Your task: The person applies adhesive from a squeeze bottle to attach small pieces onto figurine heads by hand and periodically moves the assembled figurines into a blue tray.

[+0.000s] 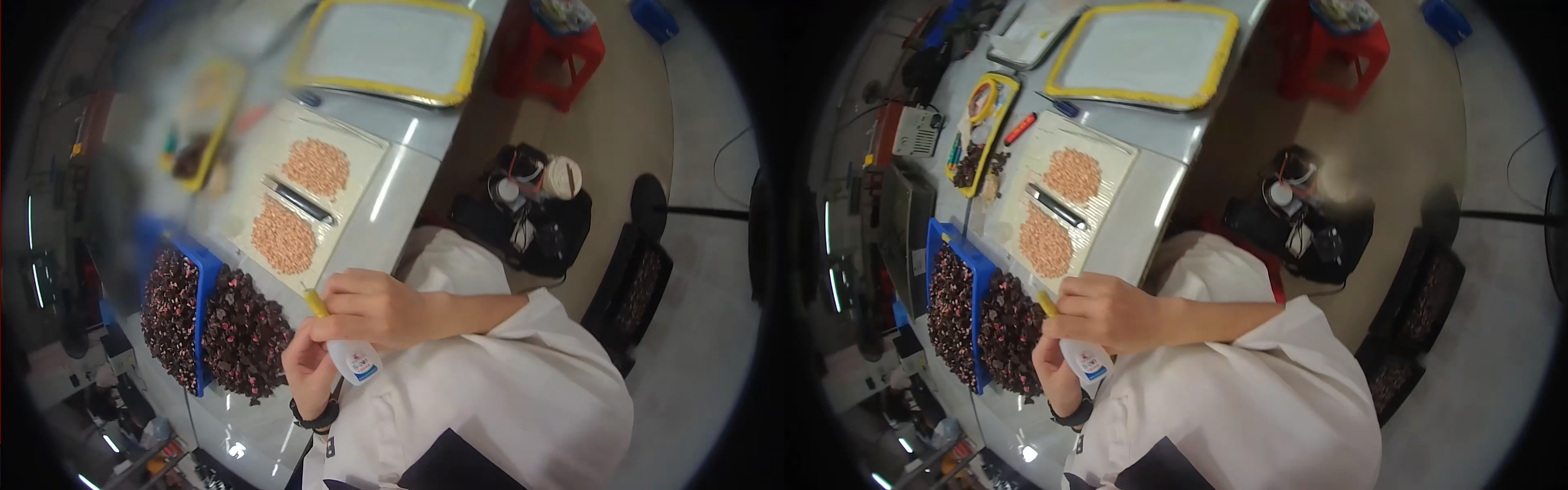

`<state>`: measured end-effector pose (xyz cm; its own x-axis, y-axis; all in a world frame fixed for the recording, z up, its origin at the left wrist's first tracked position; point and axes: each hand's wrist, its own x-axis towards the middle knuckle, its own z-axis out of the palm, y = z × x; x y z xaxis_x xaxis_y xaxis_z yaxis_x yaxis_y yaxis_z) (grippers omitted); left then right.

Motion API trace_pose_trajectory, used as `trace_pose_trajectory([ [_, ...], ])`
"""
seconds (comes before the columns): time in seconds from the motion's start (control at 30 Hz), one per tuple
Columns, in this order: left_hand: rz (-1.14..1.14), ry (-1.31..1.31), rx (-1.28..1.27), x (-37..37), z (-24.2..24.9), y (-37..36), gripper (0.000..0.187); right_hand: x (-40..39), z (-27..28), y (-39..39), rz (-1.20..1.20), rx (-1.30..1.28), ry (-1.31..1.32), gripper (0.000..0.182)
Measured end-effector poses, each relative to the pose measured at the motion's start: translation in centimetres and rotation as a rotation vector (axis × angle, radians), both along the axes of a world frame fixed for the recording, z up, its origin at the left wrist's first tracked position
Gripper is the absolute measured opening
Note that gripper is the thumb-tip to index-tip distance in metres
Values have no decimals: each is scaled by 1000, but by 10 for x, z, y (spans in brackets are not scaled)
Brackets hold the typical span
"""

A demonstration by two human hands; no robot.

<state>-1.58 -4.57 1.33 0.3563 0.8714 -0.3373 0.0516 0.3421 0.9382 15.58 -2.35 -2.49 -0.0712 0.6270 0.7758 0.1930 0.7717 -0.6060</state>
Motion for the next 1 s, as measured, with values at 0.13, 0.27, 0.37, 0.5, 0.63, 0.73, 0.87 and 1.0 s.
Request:
trace_pose_trajectory([
  [0.13, 78, 141, 76, 2, -18, -10, 24, 8, -14, -11, -56, -40, 27, 29],
  [0.27, 18, 208, 74, 13, -20, -7, 25, 25, -28, -18, -96, -71, 103, 26],
  [0.37, 57, 182, -31, 43, -13, -6, 14, 34, -39, -20, -134, -57, 150, 22],
  [0.5, -29, 342, 59, 62, -18, -10, 15, 46, -48, -27, -239, -19, 203, 17],
  [0.63, -127, 353, 94, 65, -40, -3, 21, 55, -52, -33, -332, -13, 279, 18],
  [0.73, -207, 329, 58, 67, -51, 4, 23, 54, -53, -36, -288, -31, 367, 18],
  [0.87, -258, 273, 17, 72, -67, 9, 25, 58, -53, -33, -255, -68, 381, 19],
  [1.0, -275, 206, -8, 77, -82, 16, 26, 56, -50, -24, -169, -77, 403, 18],
])
